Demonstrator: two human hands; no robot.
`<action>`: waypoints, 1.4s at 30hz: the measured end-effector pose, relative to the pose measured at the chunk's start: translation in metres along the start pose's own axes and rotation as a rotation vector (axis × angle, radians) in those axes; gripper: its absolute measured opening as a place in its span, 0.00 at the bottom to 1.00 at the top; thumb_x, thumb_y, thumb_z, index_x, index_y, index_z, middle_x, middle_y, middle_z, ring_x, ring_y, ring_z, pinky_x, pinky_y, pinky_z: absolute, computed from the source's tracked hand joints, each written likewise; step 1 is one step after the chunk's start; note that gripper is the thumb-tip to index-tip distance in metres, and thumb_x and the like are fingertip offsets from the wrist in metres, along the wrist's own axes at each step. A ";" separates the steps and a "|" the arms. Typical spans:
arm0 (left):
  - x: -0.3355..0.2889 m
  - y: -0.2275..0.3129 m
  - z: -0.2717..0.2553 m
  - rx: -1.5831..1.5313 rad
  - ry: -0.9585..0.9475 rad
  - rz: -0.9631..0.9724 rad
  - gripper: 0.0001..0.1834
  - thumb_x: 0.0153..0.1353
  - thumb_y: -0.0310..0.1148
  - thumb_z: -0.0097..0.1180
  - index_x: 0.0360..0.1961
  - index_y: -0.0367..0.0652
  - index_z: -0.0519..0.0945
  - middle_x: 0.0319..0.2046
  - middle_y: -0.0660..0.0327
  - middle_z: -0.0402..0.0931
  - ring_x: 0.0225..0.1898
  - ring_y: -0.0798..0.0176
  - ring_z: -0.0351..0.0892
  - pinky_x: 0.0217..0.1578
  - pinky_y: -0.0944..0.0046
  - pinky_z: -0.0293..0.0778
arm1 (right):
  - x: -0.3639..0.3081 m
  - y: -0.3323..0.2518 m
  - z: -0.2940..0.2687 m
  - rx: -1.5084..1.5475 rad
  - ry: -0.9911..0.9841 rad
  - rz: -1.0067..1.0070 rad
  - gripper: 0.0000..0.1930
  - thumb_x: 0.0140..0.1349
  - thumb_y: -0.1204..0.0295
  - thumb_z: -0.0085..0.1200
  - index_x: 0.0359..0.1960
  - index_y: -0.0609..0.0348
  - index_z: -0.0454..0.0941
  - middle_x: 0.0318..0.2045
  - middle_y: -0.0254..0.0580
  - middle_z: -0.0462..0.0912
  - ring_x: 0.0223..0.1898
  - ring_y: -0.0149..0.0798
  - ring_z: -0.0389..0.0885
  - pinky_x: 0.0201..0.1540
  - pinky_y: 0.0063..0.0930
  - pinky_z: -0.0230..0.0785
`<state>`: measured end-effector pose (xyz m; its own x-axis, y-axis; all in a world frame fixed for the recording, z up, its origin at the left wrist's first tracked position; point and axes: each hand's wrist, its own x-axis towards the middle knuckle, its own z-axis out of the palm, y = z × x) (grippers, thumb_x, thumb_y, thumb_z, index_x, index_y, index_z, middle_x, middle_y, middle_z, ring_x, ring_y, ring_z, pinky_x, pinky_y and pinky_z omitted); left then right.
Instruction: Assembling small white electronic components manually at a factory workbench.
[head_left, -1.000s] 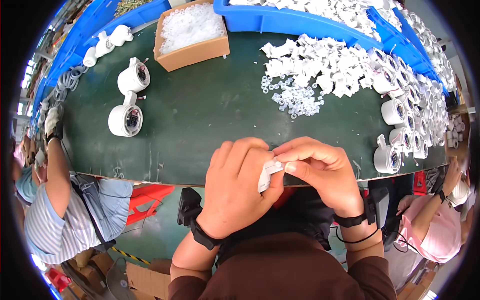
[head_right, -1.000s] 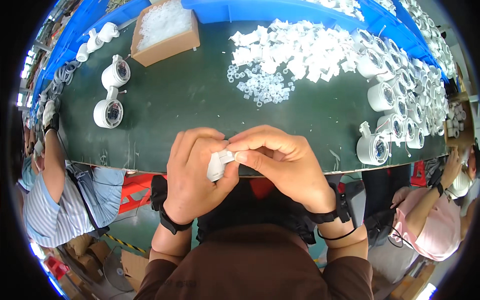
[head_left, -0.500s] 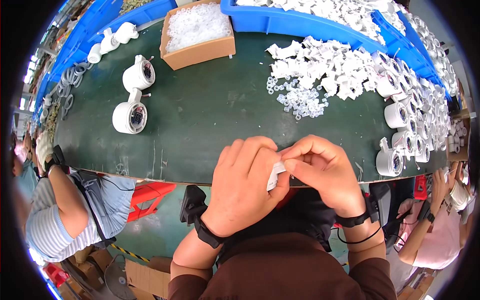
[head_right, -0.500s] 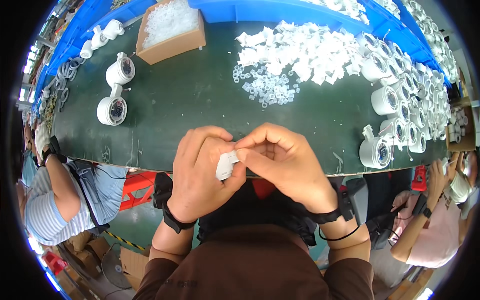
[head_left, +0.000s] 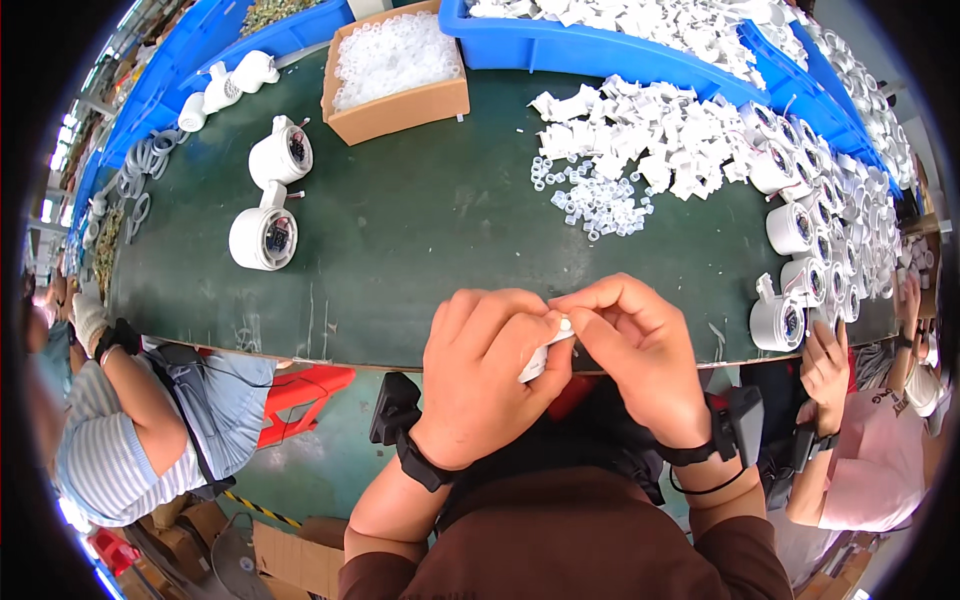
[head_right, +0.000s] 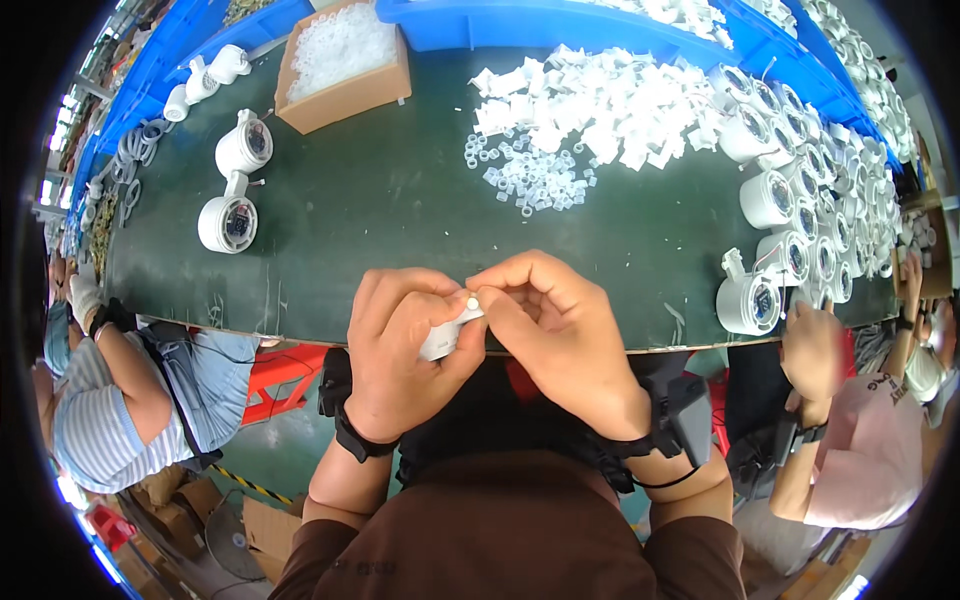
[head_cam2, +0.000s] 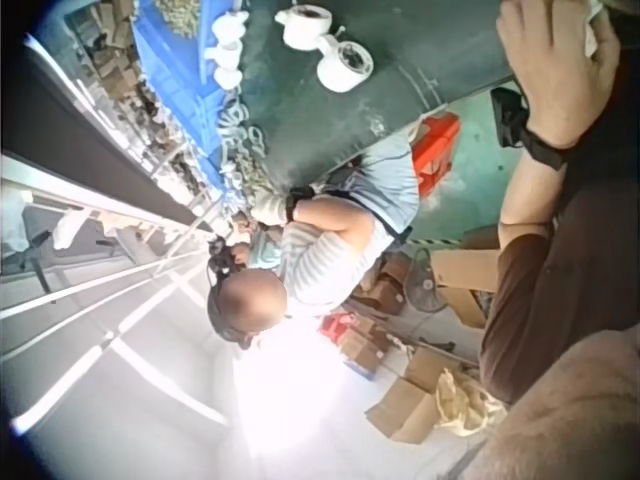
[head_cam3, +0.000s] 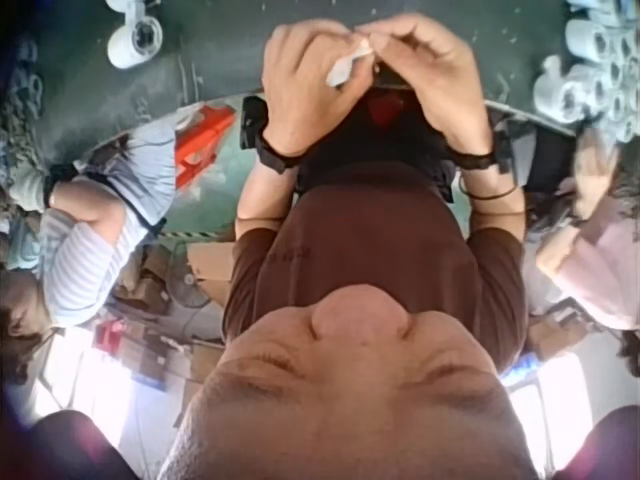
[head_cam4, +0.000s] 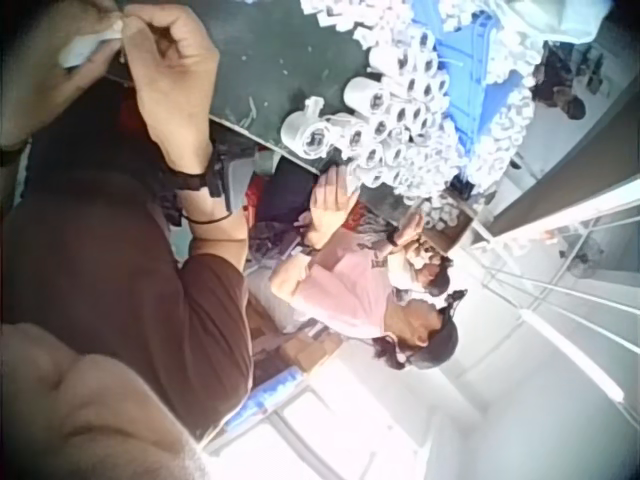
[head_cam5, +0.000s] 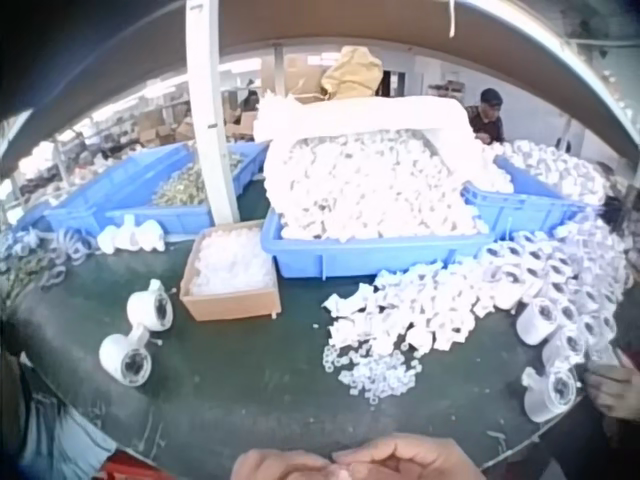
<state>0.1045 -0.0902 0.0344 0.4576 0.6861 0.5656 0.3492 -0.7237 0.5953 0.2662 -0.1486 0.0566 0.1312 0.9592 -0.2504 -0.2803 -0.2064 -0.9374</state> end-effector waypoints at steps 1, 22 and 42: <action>0.002 0.000 -0.002 -0.010 -0.001 0.008 0.18 0.45 0.23 0.72 0.37 0.47 0.78 0.38 0.60 0.80 0.37 0.53 0.76 0.37 0.56 0.72 | 0.000 0.005 0.000 0.013 0.034 -0.007 0.07 0.73 0.81 0.52 0.47 0.67 0.80 0.45 0.40 0.85 0.49 0.29 0.82 0.55 0.27 0.76; -0.009 0.012 -0.006 0.139 -0.133 -0.163 0.31 0.55 0.27 0.69 0.62 0.43 0.76 0.64 0.49 0.68 0.63 0.42 0.65 0.63 0.47 0.63 | -0.082 -0.029 -0.120 -1.359 0.634 -0.224 0.32 0.54 0.71 0.73 0.62 0.55 0.73 0.52 0.44 0.79 0.51 0.45 0.77 0.54 0.37 0.70; -0.001 0.014 0.007 -0.135 -0.075 -0.173 0.21 0.55 0.22 0.57 0.52 0.36 0.73 0.54 0.47 0.72 0.54 0.45 0.69 0.55 0.52 0.67 | -0.006 -0.007 -0.026 0.207 -0.060 -0.001 0.08 0.71 0.75 0.59 0.48 0.64 0.80 0.33 0.33 0.80 0.32 0.26 0.76 0.39 0.22 0.72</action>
<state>0.1146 -0.1009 0.0382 0.4623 0.7875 0.4075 0.3169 -0.5760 0.7535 0.2920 -0.1575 0.0587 0.0763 0.9704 -0.2291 -0.4706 -0.1675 -0.8663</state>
